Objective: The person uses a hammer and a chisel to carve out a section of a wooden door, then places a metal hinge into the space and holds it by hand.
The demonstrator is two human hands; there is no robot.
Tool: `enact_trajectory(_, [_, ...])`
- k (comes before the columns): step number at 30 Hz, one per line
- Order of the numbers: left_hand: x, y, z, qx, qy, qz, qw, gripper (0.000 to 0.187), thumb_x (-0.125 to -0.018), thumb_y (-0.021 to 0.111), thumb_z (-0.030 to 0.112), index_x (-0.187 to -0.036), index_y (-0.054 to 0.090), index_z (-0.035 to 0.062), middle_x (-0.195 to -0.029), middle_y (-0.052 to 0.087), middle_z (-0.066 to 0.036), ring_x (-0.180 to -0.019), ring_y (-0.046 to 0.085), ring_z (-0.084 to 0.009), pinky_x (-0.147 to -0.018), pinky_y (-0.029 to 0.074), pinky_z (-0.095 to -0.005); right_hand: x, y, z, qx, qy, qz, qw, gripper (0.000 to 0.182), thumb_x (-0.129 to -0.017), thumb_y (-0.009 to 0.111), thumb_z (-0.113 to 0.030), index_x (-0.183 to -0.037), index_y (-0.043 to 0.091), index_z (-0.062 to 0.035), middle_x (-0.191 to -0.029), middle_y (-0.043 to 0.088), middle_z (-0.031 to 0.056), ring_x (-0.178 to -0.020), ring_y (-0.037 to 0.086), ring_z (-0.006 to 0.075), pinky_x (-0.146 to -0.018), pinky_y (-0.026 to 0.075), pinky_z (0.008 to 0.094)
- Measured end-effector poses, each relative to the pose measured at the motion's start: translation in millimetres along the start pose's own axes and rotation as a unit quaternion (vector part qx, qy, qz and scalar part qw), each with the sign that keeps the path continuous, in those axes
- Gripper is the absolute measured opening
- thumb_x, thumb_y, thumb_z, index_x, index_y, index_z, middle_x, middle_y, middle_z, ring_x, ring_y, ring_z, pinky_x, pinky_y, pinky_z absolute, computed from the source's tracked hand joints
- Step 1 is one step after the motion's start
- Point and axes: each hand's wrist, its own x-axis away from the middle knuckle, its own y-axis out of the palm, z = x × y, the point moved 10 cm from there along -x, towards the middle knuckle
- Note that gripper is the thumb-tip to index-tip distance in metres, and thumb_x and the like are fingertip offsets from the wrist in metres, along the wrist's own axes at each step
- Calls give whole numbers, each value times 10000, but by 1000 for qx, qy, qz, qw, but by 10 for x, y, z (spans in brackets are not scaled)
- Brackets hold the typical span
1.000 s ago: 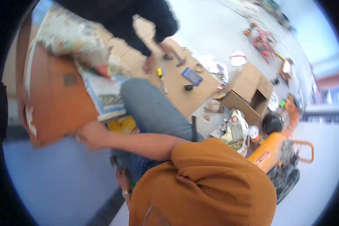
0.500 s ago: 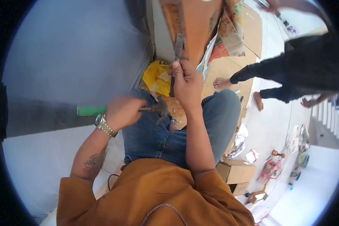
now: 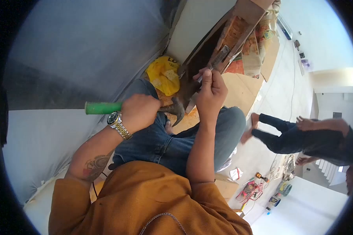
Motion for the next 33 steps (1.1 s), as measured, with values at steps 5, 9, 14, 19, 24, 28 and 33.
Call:
enact_trajectory(5, [24,-252,55,18,-5,38,999,148,-799,659,106,-924,738,94,-819,721,-133,-830,720,-323,-723,570,-452,-6,-9,33,-3,4,-2,1000,281,-1061,550,-231,-934,661,-7,-778,674,4,-638,485,42,-561,382,216])
enact_trajectory(9, [28,-48,96,-25,65,7,998,164,-802,629,90,-922,742,85,-805,720,-125,-820,723,-315,-720,575,-444,10,-2,15,2,4,8,1000,272,-1064,545,-221,-943,660,-6,-799,689,13,-662,515,41,-570,414,216])
enact_trajectory(14, [-99,24,4,8,55,37,998,157,-792,619,76,-889,741,91,-794,716,-131,-816,719,-326,-717,577,-447,-14,61,48,-8,7,22,1000,255,-1064,547,-207,-952,658,-7,-841,702,23,-702,545,43,-596,453,204])
enact_trajectory(19, [-195,-257,34,23,52,57,997,162,-794,625,85,-910,737,90,-795,713,-141,-809,716,-340,-711,574,-457,-40,79,104,-25,15,1,1000,252,-1066,542,-211,-960,659,-15,-863,701,18,-732,559,43,-599,464,203])
enact_trajectory(24, [-129,-215,57,36,42,63,996,151,-807,610,95,-891,736,94,-801,713,-133,-809,714,-338,-716,570,-456,-35,70,82,-23,12,1,1000,245,-1065,545,-208,-958,658,-20,-852,693,16,-733,557,42,-600,459,199])
enact_trajectory(28, [-170,-56,-19,-35,55,23,998,167,-821,605,102,-919,741,111,-818,718,-125,-811,716,-330,-714,569,-449,-34,71,47,-24,16,0,1000,246,-1062,549,-210,-953,656,-16,-854,695,22,-731,558,46,-595,456,200])
enact_trajectory(33, [-217,-310,-57,19,14,64,998,139,-806,615,110,-848,747,114,-825,724,-121,-830,722,-318,-712,571,-441,-50,48,49,-7,-10,-1,1000,255,-1062,550,-216,-952,656,-11,-849,698,28,-726,561,49,-587,463,207])
